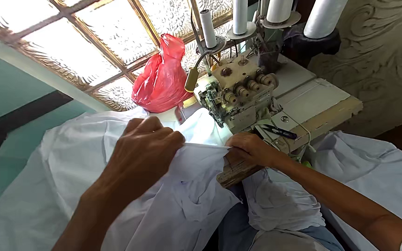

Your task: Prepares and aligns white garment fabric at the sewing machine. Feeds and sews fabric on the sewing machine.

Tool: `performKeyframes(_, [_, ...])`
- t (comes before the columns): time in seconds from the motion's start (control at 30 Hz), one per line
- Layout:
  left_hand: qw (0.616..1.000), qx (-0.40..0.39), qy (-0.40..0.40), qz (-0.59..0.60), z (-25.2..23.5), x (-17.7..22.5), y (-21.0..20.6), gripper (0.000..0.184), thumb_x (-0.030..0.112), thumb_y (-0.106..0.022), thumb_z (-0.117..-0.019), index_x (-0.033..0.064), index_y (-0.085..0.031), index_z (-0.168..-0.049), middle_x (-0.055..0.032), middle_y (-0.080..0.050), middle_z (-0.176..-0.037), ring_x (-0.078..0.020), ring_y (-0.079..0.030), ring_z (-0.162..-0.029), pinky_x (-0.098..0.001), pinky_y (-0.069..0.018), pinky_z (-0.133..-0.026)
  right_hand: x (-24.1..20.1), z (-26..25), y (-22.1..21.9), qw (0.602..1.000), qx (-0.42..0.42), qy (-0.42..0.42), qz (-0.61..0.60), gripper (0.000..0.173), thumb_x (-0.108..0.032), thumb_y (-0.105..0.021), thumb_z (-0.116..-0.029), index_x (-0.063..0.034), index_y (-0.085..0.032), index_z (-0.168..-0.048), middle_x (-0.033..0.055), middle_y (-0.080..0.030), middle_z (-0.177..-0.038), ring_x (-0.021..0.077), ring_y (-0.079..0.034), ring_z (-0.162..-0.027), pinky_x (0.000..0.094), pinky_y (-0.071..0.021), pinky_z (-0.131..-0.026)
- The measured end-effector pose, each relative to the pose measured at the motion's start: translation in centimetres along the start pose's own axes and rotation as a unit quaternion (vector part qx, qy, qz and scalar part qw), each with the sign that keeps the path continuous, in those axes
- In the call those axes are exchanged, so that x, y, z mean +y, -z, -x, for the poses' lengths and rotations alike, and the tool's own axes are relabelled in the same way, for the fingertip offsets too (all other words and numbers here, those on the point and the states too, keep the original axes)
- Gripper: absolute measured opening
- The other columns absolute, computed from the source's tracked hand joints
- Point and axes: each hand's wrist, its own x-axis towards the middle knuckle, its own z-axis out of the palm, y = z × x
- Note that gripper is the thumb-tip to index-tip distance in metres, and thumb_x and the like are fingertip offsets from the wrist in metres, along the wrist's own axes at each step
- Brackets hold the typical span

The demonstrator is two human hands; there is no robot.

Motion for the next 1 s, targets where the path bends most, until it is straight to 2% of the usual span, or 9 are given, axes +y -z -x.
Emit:
performKeyframes(0.1, [0.998, 0.015, -0.02, -0.056, -1.0, 2.2, -0.6, 0.032, 0.016, -0.05, -0.0998, 0.0022, -0.062, -0.073, -0.0108, -0.055, -0.063, -0.0339, -0.057, -0.07, -0.0503, -0.0414, -0.076, 0.0, 0.0, 0.1, 0.999, 0.0, 0.016, 0.033, 0.018, -0.004, -0.057, -0.0978, 0.0019, -0.074, -0.1, 0.0135, -0.075, -0.097, 0.0271, -0.072, -0.097, 0.0414, -0.0548, -0.094])
performKeyframes(0.3, [0.999, -0.001, -0.032, -0.011, -2.6, 3.4, -2.5, 0.038, 0.028, -0.062, -0.0947, 0.0068, -0.059, -0.063, -0.0042, -0.05, -0.054, -0.0249, -0.056, -0.058, -0.0454, -0.0454, -0.076, 0.0, 0.0, 0.2, 0.999, 0.01, 0.025, 0.042, 0.02, -0.004, -0.057, -0.0984, 0.0006, -0.076, -0.103, 0.0131, -0.076, -0.099, 0.0271, -0.073, -0.099, 0.0397, -0.0544, -0.096])
performKeyframes(0.43, [0.997, -0.053, -0.033, 0.052, -3.3, 3.7, -3.9, 0.021, 0.016, -0.063, -0.0929, 0.0066, -0.066, -0.075, -0.0051, -0.06, -0.066, -0.024, -0.063, -0.068, -0.043, -0.0499, -0.075, 0.0, 0.3, 0.2, 0.998, 0.015, 0.03, 0.048, 0.019, -0.006, -0.058, -0.0989, -0.0005, -0.077, -0.101, 0.0116, -0.077, -0.097, 0.0257, -0.074, -0.096, 0.0376, -0.0554, -0.094])
performKeyframes(0.57, [0.996, -0.056, -0.036, 0.064, -3.8, 3.9, -5.4, 0.016, 0.004, -0.055, -0.0918, 0.0037, -0.067, -0.081, -0.0092, -0.058, -0.079, -0.0274, -0.061, -0.076, -0.0425, -0.0503, -0.072, -0.1, 0.7, 0.3, 0.999, 0.022, 0.021, 0.043, 0.02, -0.005, -0.057, -0.0989, 0.0019, -0.076, -0.099, 0.0132, -0.078, -0.098, 0.0273, -0.075, -0.098, 0.0389, -0.0553, -0.097])
performKeyframes(0.67, [0.998, -0.023, -0.019, 0.055, -4.0, 4.5, -6.6, 0.017, 0.008, -0.06, -0.0933, 0.0032, -0.068, -0.079, -0.0099, -0.06, -0.075, -0.0265, -0.064, -0.072, -0.0431, -0.0531, -0.073, -0.1, 0.6, 0.4, 0.999, 0.035, 0.016, 0.032, 0.02, -0.006, -0.058, -0.0985, 0.0011, -0.077, -0.1, 0.0117, -0.077, -0.094, 0.0251, -0.074, -0.094, 0.037, -0.0551, -0.095])
performKeyframes(0.77, [0.999, 0.013, 0.008, 0.039, -4.1, 5.2, -7.8, 0.027, 0.021, -0.067, -0.0919, 0.0037, -0.066, -0.071, -0.0084, -0.057, -0.064, -0.0239, -0.06, -0.058, -0.0406, -0.0467, -0.063, -0.2, 0.5, 0.5, 0.999, 0.037, 0.008, 0.02, 0.02, -0.009, -0.059, -0.0997, 0.0016, -0.076, -0.098, 0.0113, -0.077, -0.091, 0.0246, -0.074, -0.093, 0.0375, -0.0552, -0.094])
performKeyframes(0.83, [0.998, 0.028, 0.025, 0.044, -4.1, 5.6, -8.6, 0.031, 0.024, -0.068, -0.0911, 0.0034, -0.064, -0.068, -0.0085, -0.056, -0.061, -0.0237, -0.059, -0.056, -0.0399, -0.0448, -0.06, -0.2, 0.4, 0.6, 0.999, 0.037, 0.003, 0.016, 0.02, -0.009, -0.059, -0.0999, 0.0013, -0.076, -0.099, 0.0109, -0.077, -0.09, 0.0233, -0.074, -0.091, 0.0377, -0.0544, -0.096])
performKeyframes(0.9, [0.997, 0.043, 0.041, 0.056, -4.0, 6.0, -9.4, 0.031, 0.024, -0.067, -0.0916, 0.0036, -0.064, -0.069, -0.0087, -0.057, -0.063, -0.0237, -0.059, -0.057, -0.0405, -0.0448, -0.062, -0.3, 0.3, 0.5, 0.999, 0.04, 0.005, 0.022, 0.019, -0.01, -0.059, -0.0997, 0.0004, -0.076, -0.097, 0.0097, -0.076, -0.088, 0.0211, -0.074, -0.087, 0.0374, -0.0528, -0.098])
performKeyframes(1.0, [0.994, 0.07, 0.07, 0.055, -3.9, 6.4, -10.5, 0.026, 0.022, -0.068, -0.0913, 0.0045, -0.067, -0.072, -0.0095, -0.059, -0.068, -0.0263, -0.062, -0.065, -0.0455, -0.0463, -0.073, 0.2, 0.2, 0.2, 0.998, 0.052, 0.009, 0.02, 0.016, -0.007, -0.061, -0.0976, 0.0011, -0.075, -0.095, 0.0098, -0.075, -0.085, 0.0188, -0.073, -0.084, 0.037, -0.0511, -0.101])
